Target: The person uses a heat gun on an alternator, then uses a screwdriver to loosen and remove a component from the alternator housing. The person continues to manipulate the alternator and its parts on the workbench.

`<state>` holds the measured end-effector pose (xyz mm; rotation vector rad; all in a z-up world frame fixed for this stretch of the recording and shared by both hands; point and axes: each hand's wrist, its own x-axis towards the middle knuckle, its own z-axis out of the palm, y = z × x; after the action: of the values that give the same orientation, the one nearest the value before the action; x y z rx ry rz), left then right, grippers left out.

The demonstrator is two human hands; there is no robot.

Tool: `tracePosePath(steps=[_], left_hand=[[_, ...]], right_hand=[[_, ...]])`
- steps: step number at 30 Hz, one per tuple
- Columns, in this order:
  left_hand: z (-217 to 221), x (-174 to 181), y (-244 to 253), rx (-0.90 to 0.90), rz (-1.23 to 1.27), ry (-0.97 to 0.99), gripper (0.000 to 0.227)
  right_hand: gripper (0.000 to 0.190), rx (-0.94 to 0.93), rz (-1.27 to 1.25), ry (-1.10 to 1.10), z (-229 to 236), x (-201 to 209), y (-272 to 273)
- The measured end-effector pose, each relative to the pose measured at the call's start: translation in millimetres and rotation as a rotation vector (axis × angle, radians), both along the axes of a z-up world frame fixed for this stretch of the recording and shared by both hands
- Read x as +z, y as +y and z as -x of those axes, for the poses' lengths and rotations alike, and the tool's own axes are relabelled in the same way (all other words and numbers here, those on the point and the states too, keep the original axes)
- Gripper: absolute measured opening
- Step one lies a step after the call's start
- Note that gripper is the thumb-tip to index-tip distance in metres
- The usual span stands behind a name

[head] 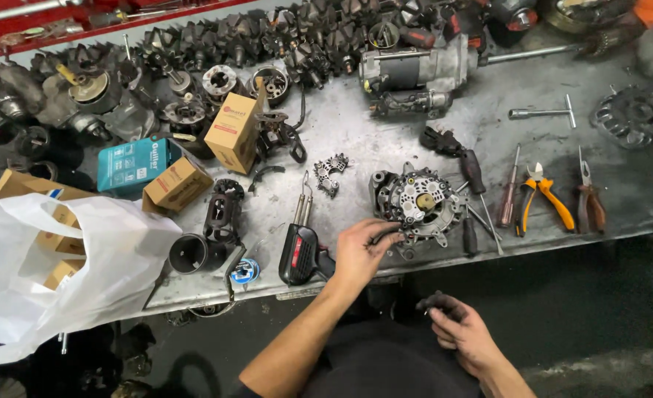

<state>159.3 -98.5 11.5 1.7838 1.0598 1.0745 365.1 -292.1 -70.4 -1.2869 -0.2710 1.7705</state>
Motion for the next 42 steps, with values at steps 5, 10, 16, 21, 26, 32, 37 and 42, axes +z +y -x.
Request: tracePosePath(steps=[5, 10, 16, 21, 26, 32, 37, 42], left_hand=[[-2.2, 4.6, -0.7, -0.08, -0.079, 0.113, 0.021], [-4.1, 7.9, -8.0, -0.054, 0.012, 0.009, 0.02], [-8.1, -12.6, -10.7, -0.059, -0.242, 0.102, 0.022], [-11.0, 0.6, -11.1, -0.048, -0.323, 0.154, 0.023], [-9.4, 9.2, -11.0, -0.121, -0.372, 0.237, 0.026], [-7.7, 1.1, -1.4, -0.155, -0.325, 0.186, 0.024], [-4.1, -1.5, -5.6, -0.19, -0.341, 0.225, 0.025], [-4.5, -15.8, -12.6, -0.127, -0.383, 0.192, 0.029]], right_hand=[[0.019, -0.059, 0.026, -0.115, -1.2, 2.8, 16.5], [0.021, -0.032, 0.056, -0.195, -1.8, -0.9, 20.3], [0.017, 0.017, 0.032, -0.191, 0.9, 0.5, 25.9], [0.016, 0.016, 0.037, -0.185, -0.1, -2.7, 24.1], [0.018, -0.015, 0.042, -0.183, 0.9, 2.3, 24.9], [0.016, -0.04, 0.026, -0.193, -3.1, 9.0, 26.8], [0.011, -0.031, 0.013, -0.201, -4.1, 9.1, 24.7], [0.011, -0.027, 0.007, -0.24, -3.2, 9.5, 25.3]])
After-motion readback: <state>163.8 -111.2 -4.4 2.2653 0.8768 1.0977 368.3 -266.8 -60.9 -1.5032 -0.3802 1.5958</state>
